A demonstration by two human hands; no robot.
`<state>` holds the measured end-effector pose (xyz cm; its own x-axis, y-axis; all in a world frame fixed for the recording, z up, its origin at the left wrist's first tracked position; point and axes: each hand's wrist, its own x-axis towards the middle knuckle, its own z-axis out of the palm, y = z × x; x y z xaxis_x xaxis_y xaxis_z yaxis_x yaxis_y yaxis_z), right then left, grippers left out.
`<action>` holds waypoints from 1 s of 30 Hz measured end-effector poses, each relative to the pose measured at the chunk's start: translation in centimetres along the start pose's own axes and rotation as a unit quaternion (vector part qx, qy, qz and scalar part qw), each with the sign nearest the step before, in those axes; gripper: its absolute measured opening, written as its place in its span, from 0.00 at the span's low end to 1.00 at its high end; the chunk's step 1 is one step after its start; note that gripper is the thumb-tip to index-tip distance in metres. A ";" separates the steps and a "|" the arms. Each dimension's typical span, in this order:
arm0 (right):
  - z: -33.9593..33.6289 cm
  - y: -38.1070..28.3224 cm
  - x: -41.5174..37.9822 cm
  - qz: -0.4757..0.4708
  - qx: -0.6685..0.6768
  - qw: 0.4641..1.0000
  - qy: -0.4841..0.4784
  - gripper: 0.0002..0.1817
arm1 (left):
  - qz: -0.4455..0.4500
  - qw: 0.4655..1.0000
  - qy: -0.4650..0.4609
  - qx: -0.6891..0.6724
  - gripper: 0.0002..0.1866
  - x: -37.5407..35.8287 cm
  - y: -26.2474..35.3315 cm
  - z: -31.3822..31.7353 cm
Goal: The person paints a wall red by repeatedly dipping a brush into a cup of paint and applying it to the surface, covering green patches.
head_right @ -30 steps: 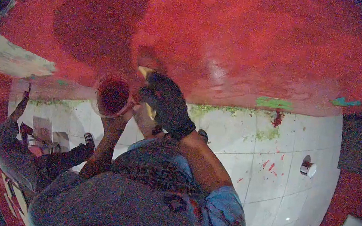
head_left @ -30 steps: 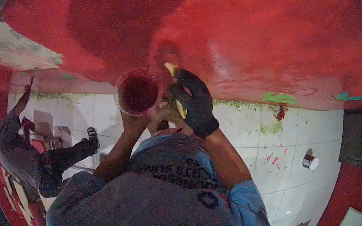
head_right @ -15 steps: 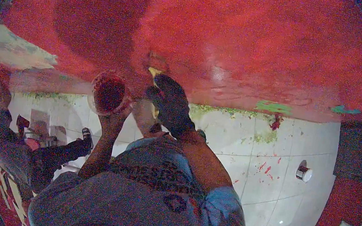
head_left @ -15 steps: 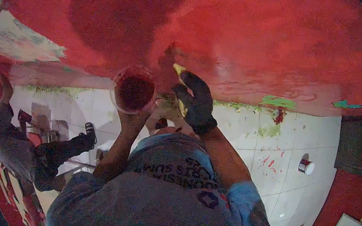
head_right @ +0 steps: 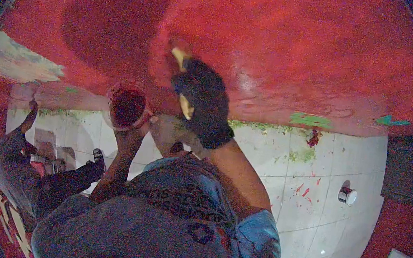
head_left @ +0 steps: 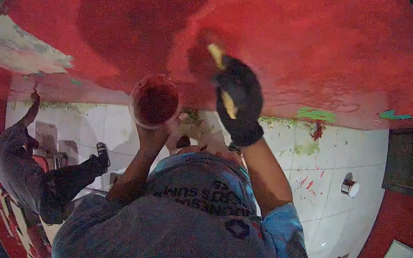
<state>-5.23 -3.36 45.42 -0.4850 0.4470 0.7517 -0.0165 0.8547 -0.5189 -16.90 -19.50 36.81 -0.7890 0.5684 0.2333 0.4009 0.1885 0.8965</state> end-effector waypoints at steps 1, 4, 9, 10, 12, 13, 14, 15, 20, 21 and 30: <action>-0.2 0.2 -0.1 0.000 0.001 1.000 0.000 0.17 | -0.035 0.998 -0.005 -0.053 0.48 -0.1 0.0 -0.1; 0.3 0.1 -1.7 0.105 0.182 0.975 0.070 0.19 | 0.003 1.000 0.004 -0.013 0.46 0.4 1.4 -0.5; 4.6 1.8 -4.9 0.163 0.095 0.970 -0.155 0.23 | 0.011 0.999 0.013 -0.027 0.43 0.1 0.1 -0.5; 5.7 2.7 -6.3 0.177 0.117 0.962 -0.172 0.20 | 0.033 0.999 0.019 -0.010 0.40 0.2 0.3 -0.5; 5.9 3.2 -7.3 0.184 0.137 0.955 -0.190 0.18 | 0.043 0.999 0.021 0.017 0.42 0.1 -0.6 -0.6; 5.4 3.2 -7.6 0.183 0.112 0.947 -0.240 0.16 | 0.050 0.998 0.021 0.045 0.45 0.1 -0.9 -0.7; 4.9 3.2 -7.9 0.182 0.085 0.936 -0.289 0.14 | 0.053 0.997 0.024 0.042 0.45 -0.1 -0.9 -0.7; 4.7 3.3 -8.2 0.177 0.081 0.938 -0.287 0.14 | 0.043 0.998 0.022 0.043 0.46 -0.1 0.0 -0.7; 1.1 2.1 -6.2 0.079 0.018 0.995 -0.061 0.10 | -0.027 0.991 0.005 -0.133 0.48 -0.3 0.2 0.2; 0.0 1.2 -5.2 0.075 0.008 0.996 -0.057 0.10 | -0.021 0.990 0.001 -0.142 0.48 -0.5 0.2 0.4; -8.2 -5.8 0.7 0.213 0.059 0.975 0.037 0.07 | 0.028 0.990 -0.038 -0.134 0.47 -0.5 3.2 3.4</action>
<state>1.66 -5.88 52.32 -0.4057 0.7761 0.4827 0.0699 0.5530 -0.8303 -13.67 -16.45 38.25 -0.7274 0.6327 0.2655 0.2966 -0.0590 0.9532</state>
